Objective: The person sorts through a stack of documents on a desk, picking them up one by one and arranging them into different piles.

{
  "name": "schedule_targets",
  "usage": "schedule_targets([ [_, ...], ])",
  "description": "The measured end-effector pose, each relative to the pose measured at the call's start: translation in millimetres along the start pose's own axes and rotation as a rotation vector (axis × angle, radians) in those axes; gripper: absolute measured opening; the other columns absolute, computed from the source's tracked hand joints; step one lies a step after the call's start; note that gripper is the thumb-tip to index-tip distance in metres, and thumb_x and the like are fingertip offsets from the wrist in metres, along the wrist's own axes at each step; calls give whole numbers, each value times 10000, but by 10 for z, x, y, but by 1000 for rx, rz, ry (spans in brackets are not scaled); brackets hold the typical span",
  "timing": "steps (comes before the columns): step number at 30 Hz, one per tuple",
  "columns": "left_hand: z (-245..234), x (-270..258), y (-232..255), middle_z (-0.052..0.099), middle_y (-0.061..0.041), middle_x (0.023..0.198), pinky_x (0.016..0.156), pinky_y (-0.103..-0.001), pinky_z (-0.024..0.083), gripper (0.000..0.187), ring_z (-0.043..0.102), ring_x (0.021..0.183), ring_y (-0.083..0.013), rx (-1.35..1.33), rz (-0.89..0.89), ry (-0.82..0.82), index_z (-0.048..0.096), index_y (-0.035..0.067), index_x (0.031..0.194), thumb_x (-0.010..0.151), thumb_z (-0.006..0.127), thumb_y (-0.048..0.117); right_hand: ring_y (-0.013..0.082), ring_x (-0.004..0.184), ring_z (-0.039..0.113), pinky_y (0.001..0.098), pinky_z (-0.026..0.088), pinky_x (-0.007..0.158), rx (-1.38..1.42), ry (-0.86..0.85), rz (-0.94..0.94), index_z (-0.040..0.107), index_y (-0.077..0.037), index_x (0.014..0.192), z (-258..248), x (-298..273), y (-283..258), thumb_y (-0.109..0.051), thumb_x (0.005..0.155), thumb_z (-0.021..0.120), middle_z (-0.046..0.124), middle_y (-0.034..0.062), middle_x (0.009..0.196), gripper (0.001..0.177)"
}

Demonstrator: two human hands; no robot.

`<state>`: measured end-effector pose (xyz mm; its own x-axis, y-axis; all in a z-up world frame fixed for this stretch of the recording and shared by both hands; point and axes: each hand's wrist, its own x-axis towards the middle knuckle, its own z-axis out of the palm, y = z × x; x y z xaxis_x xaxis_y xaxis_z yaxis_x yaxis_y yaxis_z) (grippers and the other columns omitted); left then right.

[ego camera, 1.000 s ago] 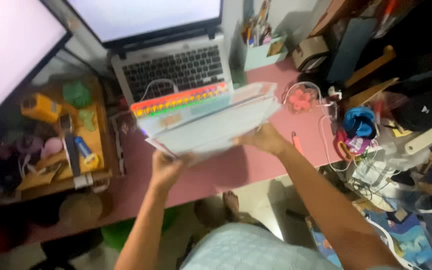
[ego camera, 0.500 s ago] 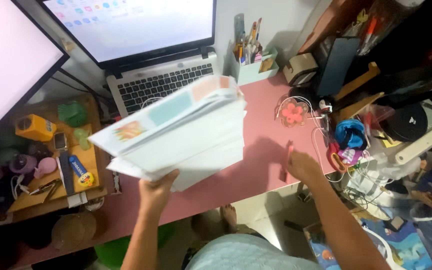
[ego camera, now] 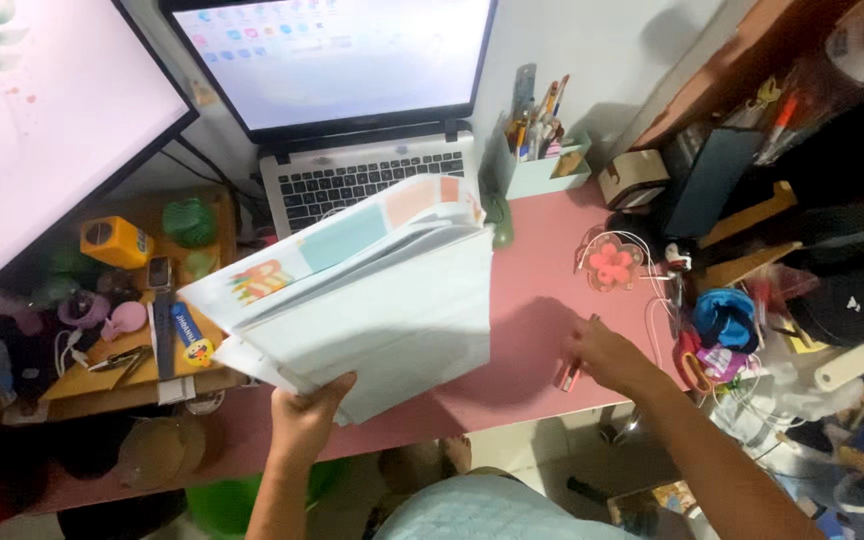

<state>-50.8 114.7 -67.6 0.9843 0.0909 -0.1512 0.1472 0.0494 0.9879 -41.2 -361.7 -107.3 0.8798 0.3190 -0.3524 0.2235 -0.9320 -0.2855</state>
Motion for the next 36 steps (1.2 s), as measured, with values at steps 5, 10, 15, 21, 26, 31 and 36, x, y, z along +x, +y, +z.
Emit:
schedule_targets([
  [5,114,18,123,794,-137,949,721,-349,616,216,742,839,-191,-1,-58,-32,757,-40,1032,841,771,62,257,952,707,393,552,819,-20,-269,134,687,-127,1048,-137,424,-213,-61,910,628,714,89,980,164],
  [10,127,35,192,782,-155,911,667,-403,596,204,733,792,-231,-13,-148,21,751,-46,1020,840,761,49,247,869,708,400,560,783,86,-202,-29,712,-99,1008,-197,815,24,-151,866,668,726,104,946,158],
  [15,83,72,136,786,-120,964,769,-351,585,203,720,871,-183,-36,-46,8,764,-50,1022,841,767,41,220,786,727,401,574,717,277,314,94,754,-112,972,-1274,1334,235,-188,836,736,766,85,886,157],
  [21,135,128,49,786,-126,911,704,-368,576,182,713,800,-195,-21,-177,30,777,-57,988,847,772,58,260,902,731,411,562,786,421,734,-192,461,-60,1344,-2339,1836,-112,-107,957,665,715,159,977,440],
  [26,125,135,-53,792,-115,902,702,-336,586,177,719,801,-170,-53,-136,9,782,-34,977,841,779,79,343,889,711,447,546,775,228,587,-16,512,-87,1317,-2414,2028,-96,-58,924,711,719,181,982,442],
  [31,96,143,-144,795,-149,927,717,-374,593,215,735,816,-205,-99,-185,57,777,-47,982,813,800,84,332,1118,656,413,536,925,153,598,-23,572,-168,1366,-2151,2183,85,-64,902,719,677,161,1238,498],
  [36,160,112,-150,809,-172,967,830,-417,602,282,770,910,-269,-107,-355,113,743,-29,1053,798,785,83,424,1362,356,558,331,1109,-110,610,96,388,-238,1621,-2070,2032,-88,-217,958,695,349,257,1515,731],
])
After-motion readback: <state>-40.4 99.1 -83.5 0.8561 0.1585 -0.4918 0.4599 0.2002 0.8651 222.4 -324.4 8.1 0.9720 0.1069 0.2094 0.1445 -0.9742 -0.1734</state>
